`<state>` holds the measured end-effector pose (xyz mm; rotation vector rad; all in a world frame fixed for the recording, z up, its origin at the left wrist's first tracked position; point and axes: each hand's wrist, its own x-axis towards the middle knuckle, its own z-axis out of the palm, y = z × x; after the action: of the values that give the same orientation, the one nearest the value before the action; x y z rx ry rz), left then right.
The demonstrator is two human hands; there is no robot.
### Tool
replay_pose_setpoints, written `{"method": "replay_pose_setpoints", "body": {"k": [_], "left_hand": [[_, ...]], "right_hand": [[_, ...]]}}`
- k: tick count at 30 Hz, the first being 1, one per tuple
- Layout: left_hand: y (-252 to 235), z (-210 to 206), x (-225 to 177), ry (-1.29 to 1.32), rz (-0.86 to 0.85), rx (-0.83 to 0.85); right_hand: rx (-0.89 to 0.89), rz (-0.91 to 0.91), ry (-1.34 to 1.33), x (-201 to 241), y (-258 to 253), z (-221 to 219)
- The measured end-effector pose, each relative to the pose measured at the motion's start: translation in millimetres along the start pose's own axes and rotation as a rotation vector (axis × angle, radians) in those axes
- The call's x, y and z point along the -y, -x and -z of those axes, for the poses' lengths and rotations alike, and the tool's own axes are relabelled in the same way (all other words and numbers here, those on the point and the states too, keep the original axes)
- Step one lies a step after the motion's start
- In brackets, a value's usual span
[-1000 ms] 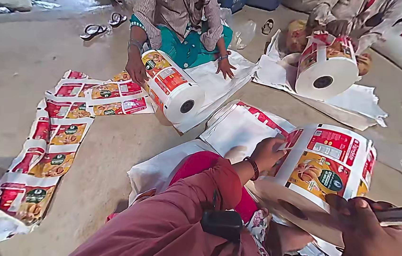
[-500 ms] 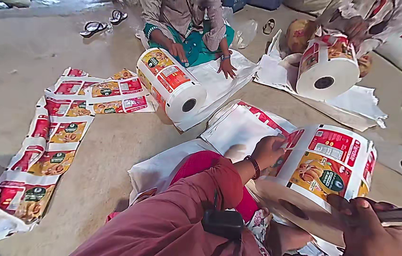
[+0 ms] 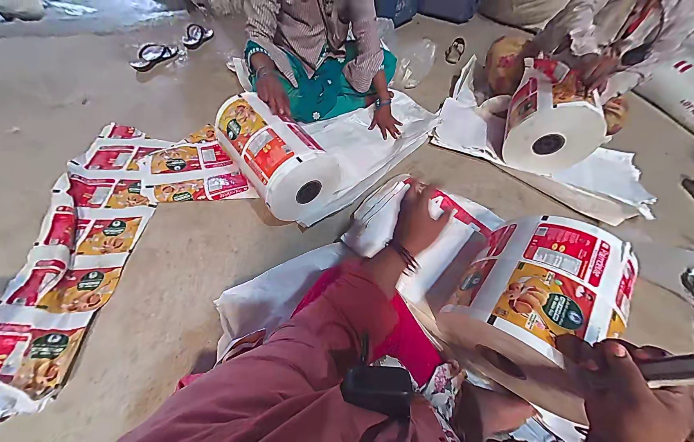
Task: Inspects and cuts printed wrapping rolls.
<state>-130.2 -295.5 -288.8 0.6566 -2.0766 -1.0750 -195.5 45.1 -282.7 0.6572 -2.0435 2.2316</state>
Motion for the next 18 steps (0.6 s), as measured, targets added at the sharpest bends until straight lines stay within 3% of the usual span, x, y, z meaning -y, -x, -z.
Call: {"method": "replay_pose_setpoints", "body": {"k": [3,7,10,18], "left_hand": [[-33,88,49,-0.571,0.173,-0.173],[-48,180,154,-0.861,0.492,-0.218],[-42,197,178,-0.864,0.436,-0.211],[-48,190,176,-0.885,0.422,-0.211]], "right_hand": [[0.022,-0.002,-0.035,-1,-1,2],[0.038,0.008,-0.063,-6,-2,7],[0.079,0.027,-0.09,-7,-2,7],[0.07,0.026,-0.08,-7,-3,6]]}}
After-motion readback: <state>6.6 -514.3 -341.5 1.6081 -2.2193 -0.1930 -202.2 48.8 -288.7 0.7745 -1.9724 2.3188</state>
